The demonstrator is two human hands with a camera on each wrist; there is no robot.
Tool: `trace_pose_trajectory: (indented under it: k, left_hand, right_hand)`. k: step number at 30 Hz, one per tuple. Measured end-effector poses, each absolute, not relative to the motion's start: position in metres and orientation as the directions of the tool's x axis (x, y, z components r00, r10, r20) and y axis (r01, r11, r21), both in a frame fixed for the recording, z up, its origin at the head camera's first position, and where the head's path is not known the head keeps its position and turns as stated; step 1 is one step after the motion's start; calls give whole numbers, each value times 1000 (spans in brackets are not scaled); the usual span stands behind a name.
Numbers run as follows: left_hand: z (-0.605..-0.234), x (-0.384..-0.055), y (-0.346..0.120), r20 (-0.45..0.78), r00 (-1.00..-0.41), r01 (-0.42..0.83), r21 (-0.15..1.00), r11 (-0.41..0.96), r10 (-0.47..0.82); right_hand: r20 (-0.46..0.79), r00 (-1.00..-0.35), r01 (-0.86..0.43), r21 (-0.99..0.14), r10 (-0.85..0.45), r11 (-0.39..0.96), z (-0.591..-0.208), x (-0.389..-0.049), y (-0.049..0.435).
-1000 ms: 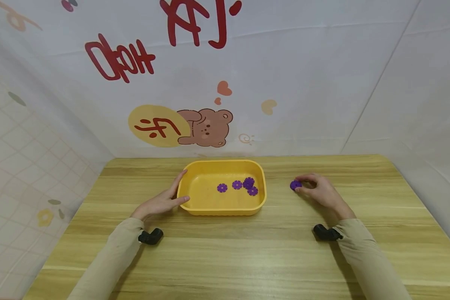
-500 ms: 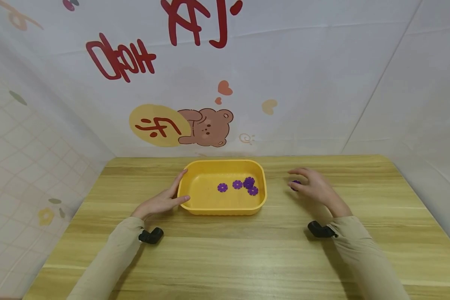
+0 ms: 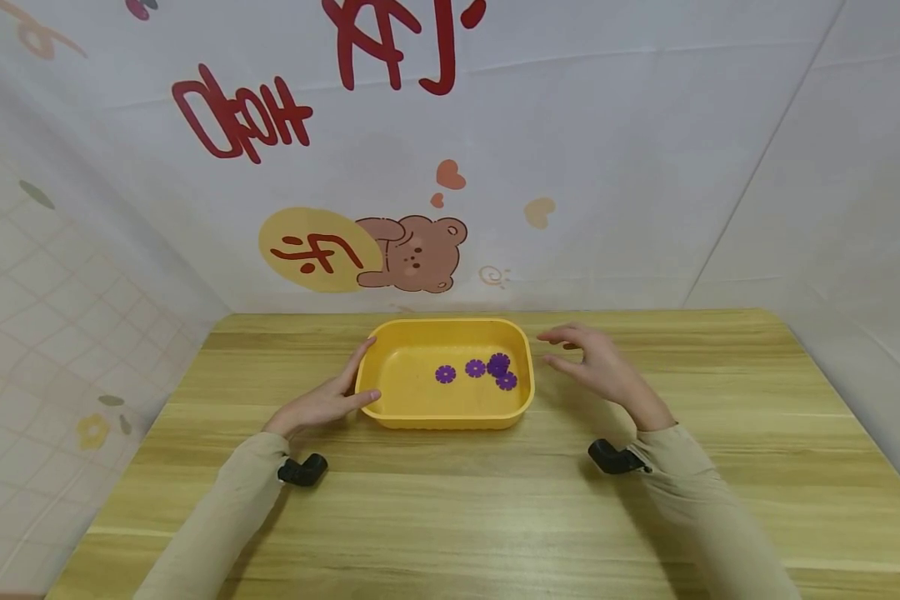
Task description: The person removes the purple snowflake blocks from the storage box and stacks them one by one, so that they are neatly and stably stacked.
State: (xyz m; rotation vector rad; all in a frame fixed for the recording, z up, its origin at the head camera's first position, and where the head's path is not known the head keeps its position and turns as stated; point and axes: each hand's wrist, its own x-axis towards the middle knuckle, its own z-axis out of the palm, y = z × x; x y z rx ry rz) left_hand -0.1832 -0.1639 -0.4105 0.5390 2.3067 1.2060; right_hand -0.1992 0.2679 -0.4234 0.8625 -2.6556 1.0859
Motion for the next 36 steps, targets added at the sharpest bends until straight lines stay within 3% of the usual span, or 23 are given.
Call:
trace_pose_trajectory:
  k: [12,21,36]
  left_hand:
    - [-411,-183,-165,-236,-808,114,836,536,539]
    - [-450,-199,-173,-210,-821,154,814,560,531]
    - [-451,-199,-173,-204,-824,140,831,538,529]
  right_hand:
    - [355,-774,-609,-645,-524,463,-417,-199,232]
    - [366,-739,-629,-675,-566,386,-425,-201,201]
    - [392,-694,-659,-684,-604,314,-435,-211,163]
